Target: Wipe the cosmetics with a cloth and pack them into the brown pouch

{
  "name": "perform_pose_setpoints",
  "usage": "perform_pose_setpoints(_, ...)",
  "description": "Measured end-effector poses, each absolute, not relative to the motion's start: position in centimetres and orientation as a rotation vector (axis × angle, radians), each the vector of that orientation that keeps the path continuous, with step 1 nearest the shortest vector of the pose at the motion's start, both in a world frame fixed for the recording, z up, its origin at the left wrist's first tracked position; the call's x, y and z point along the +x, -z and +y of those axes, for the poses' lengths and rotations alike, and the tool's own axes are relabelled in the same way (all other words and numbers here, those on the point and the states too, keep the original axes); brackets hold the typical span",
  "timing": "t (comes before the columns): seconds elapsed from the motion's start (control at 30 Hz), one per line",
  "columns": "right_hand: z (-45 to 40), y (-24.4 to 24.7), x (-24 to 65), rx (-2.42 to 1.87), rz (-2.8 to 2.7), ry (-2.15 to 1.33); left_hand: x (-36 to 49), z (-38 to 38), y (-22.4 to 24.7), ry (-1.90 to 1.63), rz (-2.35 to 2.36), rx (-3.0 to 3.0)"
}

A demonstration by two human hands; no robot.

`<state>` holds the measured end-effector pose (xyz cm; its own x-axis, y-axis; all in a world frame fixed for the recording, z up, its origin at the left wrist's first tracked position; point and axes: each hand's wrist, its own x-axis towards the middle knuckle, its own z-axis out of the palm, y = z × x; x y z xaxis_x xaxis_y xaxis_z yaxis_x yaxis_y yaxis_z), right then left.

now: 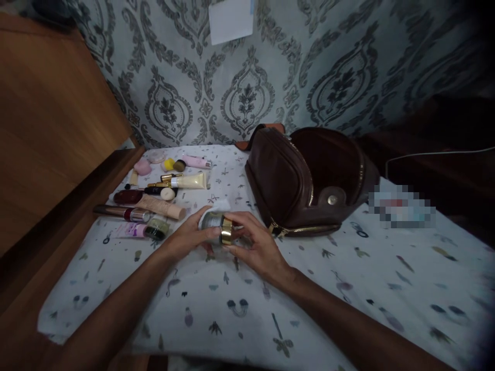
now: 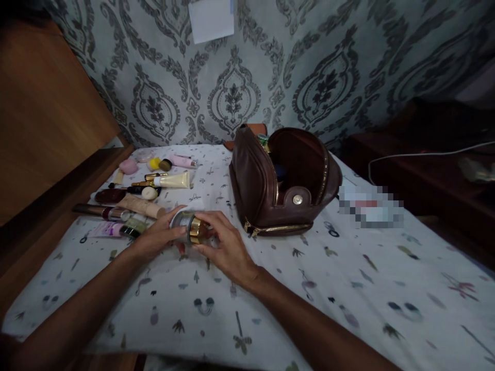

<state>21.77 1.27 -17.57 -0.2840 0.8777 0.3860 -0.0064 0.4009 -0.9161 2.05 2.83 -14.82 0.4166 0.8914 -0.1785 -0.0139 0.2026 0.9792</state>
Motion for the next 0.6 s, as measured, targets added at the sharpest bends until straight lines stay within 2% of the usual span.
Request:
perform_pose_setpoints(0.27, 1.8, 18.2, 21.6, -0.928, -1.424, -1.245, 3.4, 2.5, 15.0, -1.028, 0.890, 1.085)
perform_pose_setpoints(0.6, 2.0, 18.3, 21.6, -0.886, -1.307, -1.409, 3.2, 2.4, 15.2, -1.094, 0.969, 1.500)
